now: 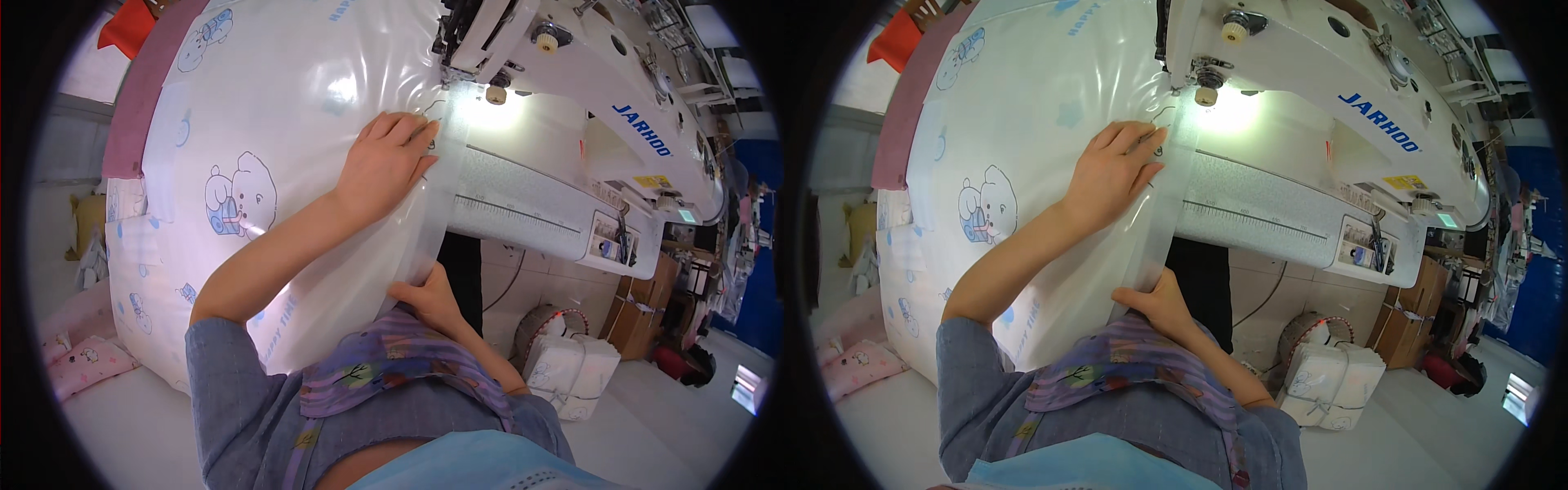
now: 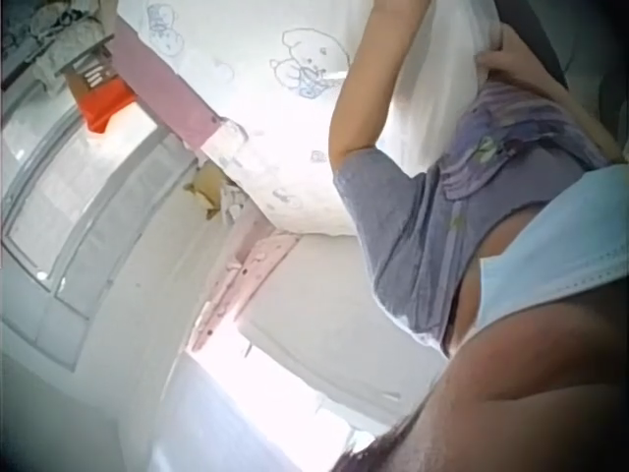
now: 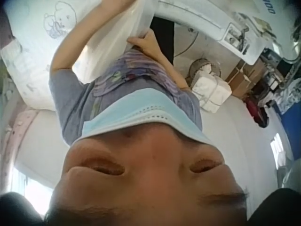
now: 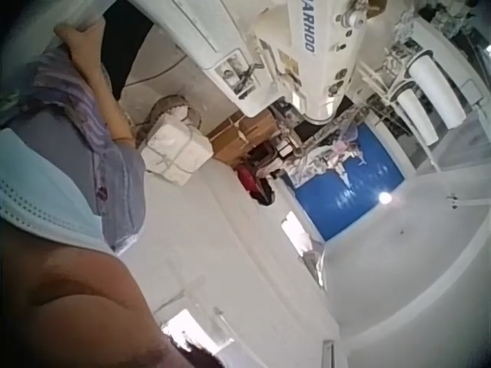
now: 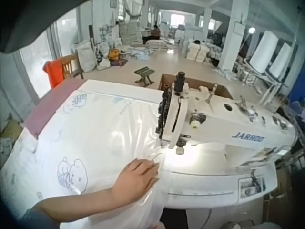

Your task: Sewing the edges of plastic/vinyl covers and organizing bundles in a factory.

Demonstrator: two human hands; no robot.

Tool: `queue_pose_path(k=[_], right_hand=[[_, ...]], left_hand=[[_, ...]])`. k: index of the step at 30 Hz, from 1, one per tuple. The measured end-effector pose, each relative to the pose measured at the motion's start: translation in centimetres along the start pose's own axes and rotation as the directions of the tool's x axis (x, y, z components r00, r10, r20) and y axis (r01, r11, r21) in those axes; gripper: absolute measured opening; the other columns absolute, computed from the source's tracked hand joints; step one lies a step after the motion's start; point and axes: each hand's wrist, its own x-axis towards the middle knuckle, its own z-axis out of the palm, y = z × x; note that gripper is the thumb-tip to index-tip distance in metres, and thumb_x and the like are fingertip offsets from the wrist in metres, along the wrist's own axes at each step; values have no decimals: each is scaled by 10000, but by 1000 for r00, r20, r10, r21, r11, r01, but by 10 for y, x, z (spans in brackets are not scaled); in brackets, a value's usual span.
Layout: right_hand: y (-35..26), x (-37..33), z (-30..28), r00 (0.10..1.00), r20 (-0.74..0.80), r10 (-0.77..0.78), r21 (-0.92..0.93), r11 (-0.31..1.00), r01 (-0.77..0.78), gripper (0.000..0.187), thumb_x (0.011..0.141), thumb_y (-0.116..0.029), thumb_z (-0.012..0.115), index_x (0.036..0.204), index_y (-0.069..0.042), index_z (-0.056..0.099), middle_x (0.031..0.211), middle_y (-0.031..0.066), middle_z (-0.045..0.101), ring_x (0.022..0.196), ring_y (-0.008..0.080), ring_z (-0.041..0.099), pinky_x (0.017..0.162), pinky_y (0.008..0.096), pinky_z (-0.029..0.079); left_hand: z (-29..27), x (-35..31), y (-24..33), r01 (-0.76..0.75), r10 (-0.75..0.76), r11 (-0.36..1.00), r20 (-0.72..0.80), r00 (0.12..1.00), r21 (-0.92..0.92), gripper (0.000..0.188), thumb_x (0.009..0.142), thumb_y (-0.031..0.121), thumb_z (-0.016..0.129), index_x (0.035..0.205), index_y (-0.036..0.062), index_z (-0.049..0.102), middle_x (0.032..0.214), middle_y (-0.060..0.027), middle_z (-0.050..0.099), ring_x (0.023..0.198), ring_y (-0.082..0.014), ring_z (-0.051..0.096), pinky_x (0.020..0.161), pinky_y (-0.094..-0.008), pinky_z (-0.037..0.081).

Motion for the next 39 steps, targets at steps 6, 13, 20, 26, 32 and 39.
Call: queue_pose_path(k=[6, 13, 20, 26, 32, 39], right_hand=[[2, 1, -1, 993, -97, 67, -92, 993, -76, 283, 925, -52, 741, 1177, 62, 679, 1086, 114, 744, 976, 195, 715, 892, 370, 581], [4, 6, 0, 989, -148, -22, 63, 998, 31, 275, 935, -73, 736, 1169, 61, 687, 1056, 100, 747, 933, 158, 706, 843, 326, 572], [12, 20, -6, 982, -176, -65, 15, 998, 69, 288, 922, -72, 747, 1173, 55, 688, 1080, 106, 744, 948, 168, 704, 862, 326, 567], [21, -4, 5, 980, -143, -138, 42, 989, 145, 289, 894, -43, 761, 1159, 44, 685, 1060, 81, 737, 947, 178, 706, 878, 341, 565], [35, -17, 5, 991, -58, -118, -59, 992, 114, 260, 898, -14, 748, 1150, 21, 697, 1071, 73, 732, 966, 162, 696, 881, 332, 555], [25, -42, 22, 989, -40, -142, 60, 988, 144, 264, 916, -37, 746, 1168, 25, 696, 1073, 77, 734, 975, 159, 696, 876, 330, 554]], left_hand=[[-8, -27, 20, 28, -28, 1000, 45, 999, -6, 398, 941, 218, 693, 1321, 104, 663, 1301, -53, 629, 1249, -262, 571, 1125, -490, 407], [-3, -15, 13, -2, 1, 993, 6, 1000, 116, 426, 937, 291, 694, 1331, 133, 659, 1365, -34, 600, 1343, -235, 509, 1158, -572, 355], [7, -1, 1, 25, -22, 988, -24, 999, 150, 443, 954, 310, 670, 1367, 153, 634, 1381, -47, 589, 1358, -238, 493, 1174, -553, 350], [-27, -82, 12, -3, -32, 929, -89, 996, -370, 287, 915, 111, 710, 1200, 74, 714, 1222, -120, 674, 1187, -313, 621, 1070, -471, 465], [-43, -307, -41, 562, -784, 552, -612, 100, -616, 310, 1052, 173, 558, 1309, 1, 584, 1287, -153, 636, 1142, -278, 618, 1013, -417, 503], [-21, -368, -37, 264, -972, -32, 91, 215, -964, 522, 1074, 348, 508, 1474, 18, 449, 1419, -161, 575, 1247, -282, 584, 1070, -419, 497]])
